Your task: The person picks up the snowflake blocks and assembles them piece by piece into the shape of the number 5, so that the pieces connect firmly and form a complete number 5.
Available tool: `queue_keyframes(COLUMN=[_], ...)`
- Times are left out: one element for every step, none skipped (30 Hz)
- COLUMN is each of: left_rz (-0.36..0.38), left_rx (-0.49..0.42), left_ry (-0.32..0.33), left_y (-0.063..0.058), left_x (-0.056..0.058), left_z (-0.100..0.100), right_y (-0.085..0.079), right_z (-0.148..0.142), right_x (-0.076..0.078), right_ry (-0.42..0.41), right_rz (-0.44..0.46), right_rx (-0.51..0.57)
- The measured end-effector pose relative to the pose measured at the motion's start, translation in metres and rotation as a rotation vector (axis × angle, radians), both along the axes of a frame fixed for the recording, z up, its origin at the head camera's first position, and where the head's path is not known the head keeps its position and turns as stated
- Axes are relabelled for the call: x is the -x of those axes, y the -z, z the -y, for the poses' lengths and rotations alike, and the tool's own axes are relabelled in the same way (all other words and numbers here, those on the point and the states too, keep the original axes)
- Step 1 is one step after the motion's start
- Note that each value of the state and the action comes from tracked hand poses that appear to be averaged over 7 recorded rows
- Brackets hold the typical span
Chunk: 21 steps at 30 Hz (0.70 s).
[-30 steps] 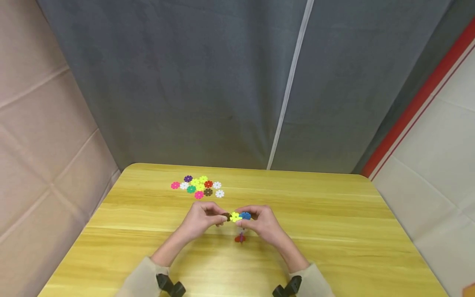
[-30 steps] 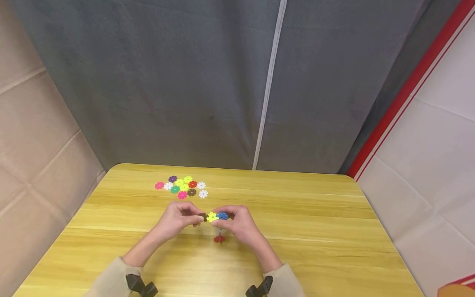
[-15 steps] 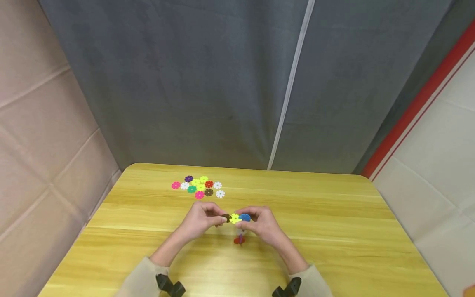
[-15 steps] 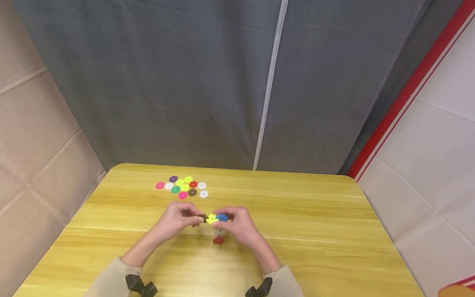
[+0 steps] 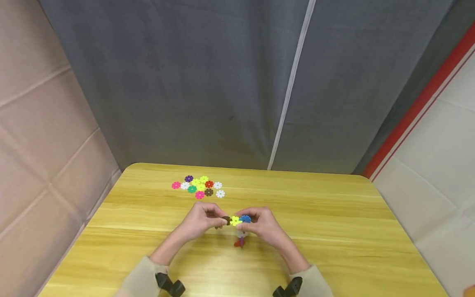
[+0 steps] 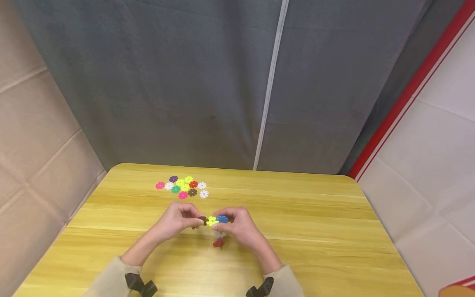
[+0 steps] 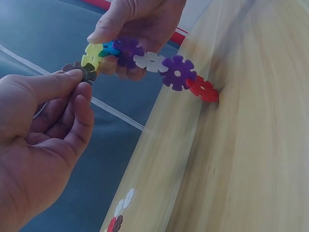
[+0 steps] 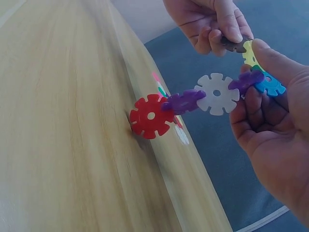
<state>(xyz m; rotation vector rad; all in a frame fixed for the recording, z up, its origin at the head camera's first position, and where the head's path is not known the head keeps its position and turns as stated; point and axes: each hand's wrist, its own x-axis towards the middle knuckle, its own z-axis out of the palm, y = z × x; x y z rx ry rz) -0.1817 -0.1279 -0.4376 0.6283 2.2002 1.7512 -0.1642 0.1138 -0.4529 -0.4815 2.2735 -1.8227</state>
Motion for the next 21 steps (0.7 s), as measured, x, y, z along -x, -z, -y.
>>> queue_keyframes(left_rz=[0.000, -0.003, -0.004, -0.010, -0.018, -0.024, -0.032, -0.037, -0.040, -0.043, -0.042, -0.041, -0.039, -0.038, -0.035, -0.032, -0.030, -0.029, -0.027, -0.024, -0.022], left_rx=[0.001, 0.000, -0.001, -0.003, -0.003, -0.005, -0.004, -0.005, -0.005, -0.004, -0.001, -0.002, 0.000, 0.000, 0.000, 0.001, -0.002, -0.005, -0.008, -0.012, -0.016], left_ry=[0.000, -0.003, -0.007, -0.014, -0.023, -0.034, -0.045, -0.055, -0.065, -0.073, -0.079, -0.082, -0.084, -0.084, -0.083, -0.079, -0.074, -0.070, -0.066, -0.062, -0.060], left_y=[0.0002, 0.0003, 0.0004, 0.0005, 0.0006, 0.0005, 0.0006, 0.0006, 0.0007, 0.0010, 0.0013, 0.0017, 0.0020, 0.0023, 0.0027, 0.0031, 0.0034, 0.0038, 0.0043, 0.0048, 0.0052], left_x=[0.0000, -0.0001, -0.0003, -0.0005, -0.0008, -0.0012, -0.0015, -0.0018, -0.0021, -0.0025, -0.0028, -0.0029, -0.0031, -0.0031, -0.0032, -0.0031, -0.0030, -0.0027, -0.0024, -0.0022, -0.0020], left_z=[-0.0002, -0.0006, -0.0012, -0.0019, -0.0028, -0.0037, -0.0047, -0.0057, -0.0067, -0.0074, -0.0080, -0.0085, -0.0088, -0.0090, -0.0089, -0.0088, -0.0087, -0.0085, -0.0084, -0.0081, -0.0079], right_y=[-0.0002, -0.0005, -0.0006, -0.0008, -0.0009, -0.0010, -0.0010, -0.0009, -0.0007, -0.0004, -0.0001, 0.0000, 0.0002, 0.0003, 0.0005, 0.0006, 0.0007, 0.0007, 0.0009, 0.0010, 0.0011], right_z=[0.0000, 0.0001, 0.0002, 0.0005, 0.0009, 0.0013, 0.0017, 0.0020, 0.0022, 0.0023, 0.0023, 0.0021, 0.0018, 0.0013, 0.0008, 0.0002, -0.0003, -0.0010, -0.0016, -0.0021, -0.0025], right_x=[-0.0001, -0.0003, -0.0005, -0.0006, -0.0007, -0.0008, -0.0008, -0.0007, -0.0006, -0.0004, -0.0003, -0.0003, -0.0002, 0.0000, 0.0002, 0.0006, 0.0010, 0.0014, 0.0019, 0.0023, 0.0027], right_ry=[0.000, 0.002, 0.008, 0.013, 0.019, 0.026, 0.033, 0.040, 0.045, 0.048, 0.050, 0.052, 0.052, 0.050, 0.047, 0.043, 0.038, 0.035, 0.032, 0.028, 0.027], right_rz=[0.005, 0.009, 0.011, 0.008, 0.004, -0.001, -0.008, -0.015, -0.022, -0.028, -0.030, -0.029, -0.028, -0.027, -0.028, -0.029, -0.029, -0.030, -0.032, -0.032, -0.032], right_rx=[0.004, 0.005, 0.007, 0.007, 0.005, 0.003, -0.001, -0.003, -0.005, -0.006, -0.004, -0.001, 0.000, 0.001, 0.000, -0.003, -0.007, -0.015, -0.023, -0.028, -0.035])
